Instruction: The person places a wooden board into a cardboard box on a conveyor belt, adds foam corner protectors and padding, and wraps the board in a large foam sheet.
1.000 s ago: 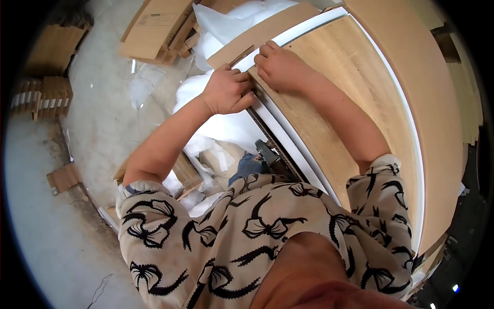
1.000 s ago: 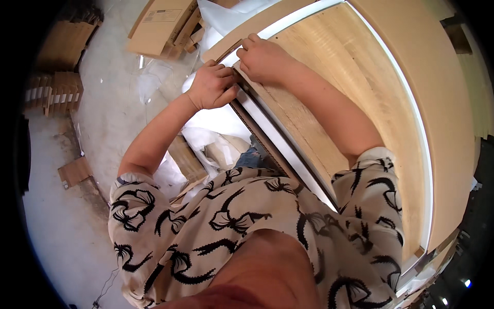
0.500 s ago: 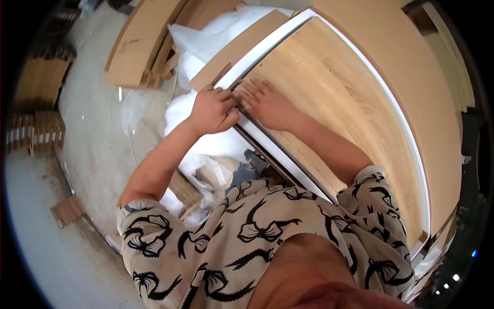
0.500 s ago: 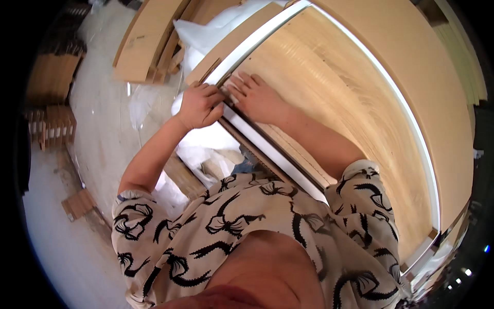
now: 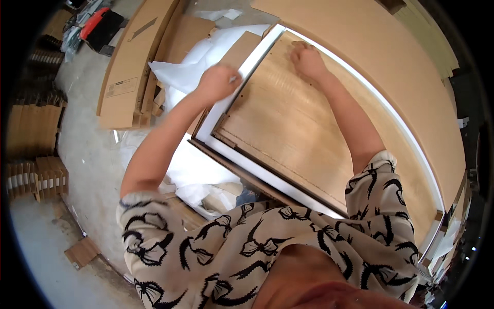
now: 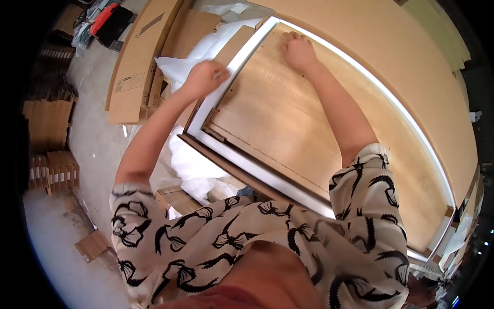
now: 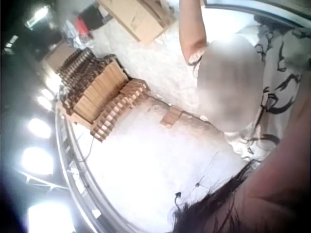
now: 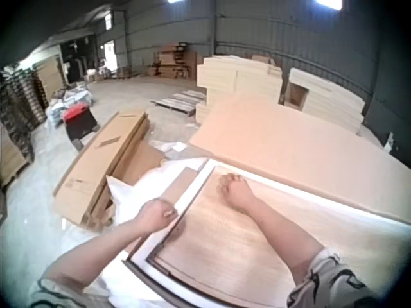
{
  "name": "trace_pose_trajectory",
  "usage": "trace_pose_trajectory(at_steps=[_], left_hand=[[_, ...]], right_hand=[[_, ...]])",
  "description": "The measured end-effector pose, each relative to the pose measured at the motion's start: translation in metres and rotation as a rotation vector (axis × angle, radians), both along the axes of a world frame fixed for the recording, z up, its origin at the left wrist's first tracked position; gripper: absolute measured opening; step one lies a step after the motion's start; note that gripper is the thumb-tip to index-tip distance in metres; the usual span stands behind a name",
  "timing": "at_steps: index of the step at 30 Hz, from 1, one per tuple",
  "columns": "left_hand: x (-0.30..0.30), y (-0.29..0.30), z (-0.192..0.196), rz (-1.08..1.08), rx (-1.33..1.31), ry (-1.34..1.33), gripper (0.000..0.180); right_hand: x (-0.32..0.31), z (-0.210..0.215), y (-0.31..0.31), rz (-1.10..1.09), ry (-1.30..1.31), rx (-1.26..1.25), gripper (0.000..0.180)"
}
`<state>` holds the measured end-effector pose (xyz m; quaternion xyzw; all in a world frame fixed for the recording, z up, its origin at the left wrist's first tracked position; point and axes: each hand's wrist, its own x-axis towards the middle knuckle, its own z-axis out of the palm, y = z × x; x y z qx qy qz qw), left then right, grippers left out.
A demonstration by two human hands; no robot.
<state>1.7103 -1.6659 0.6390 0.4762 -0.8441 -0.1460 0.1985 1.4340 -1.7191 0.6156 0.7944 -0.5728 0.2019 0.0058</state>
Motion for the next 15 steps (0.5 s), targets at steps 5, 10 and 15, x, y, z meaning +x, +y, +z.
trace_pose_trajectory(at_steps=[5, 10, 15], left_hand=[[-0.067, -0.116, -0.026, 0.098, -0.027, 0.181, 0.019], [-0.118, -0.146, -0.046, 0.243, -0.154, 0.173, 0.03], [-0.123, -0.146, -0.037, 0.115, 0.113, 0.208, 0.038]], right_hand=[[-0.004, 0.003, -0.056, -0.073, 0.21, 0.098, 0.039], [0.01, 0.004, -0.059, -0.044, 0.377, 0.08, 0.032], [0.002, -0.007, -0.037, -0.119, 0.354, -0.178, 0.023]])
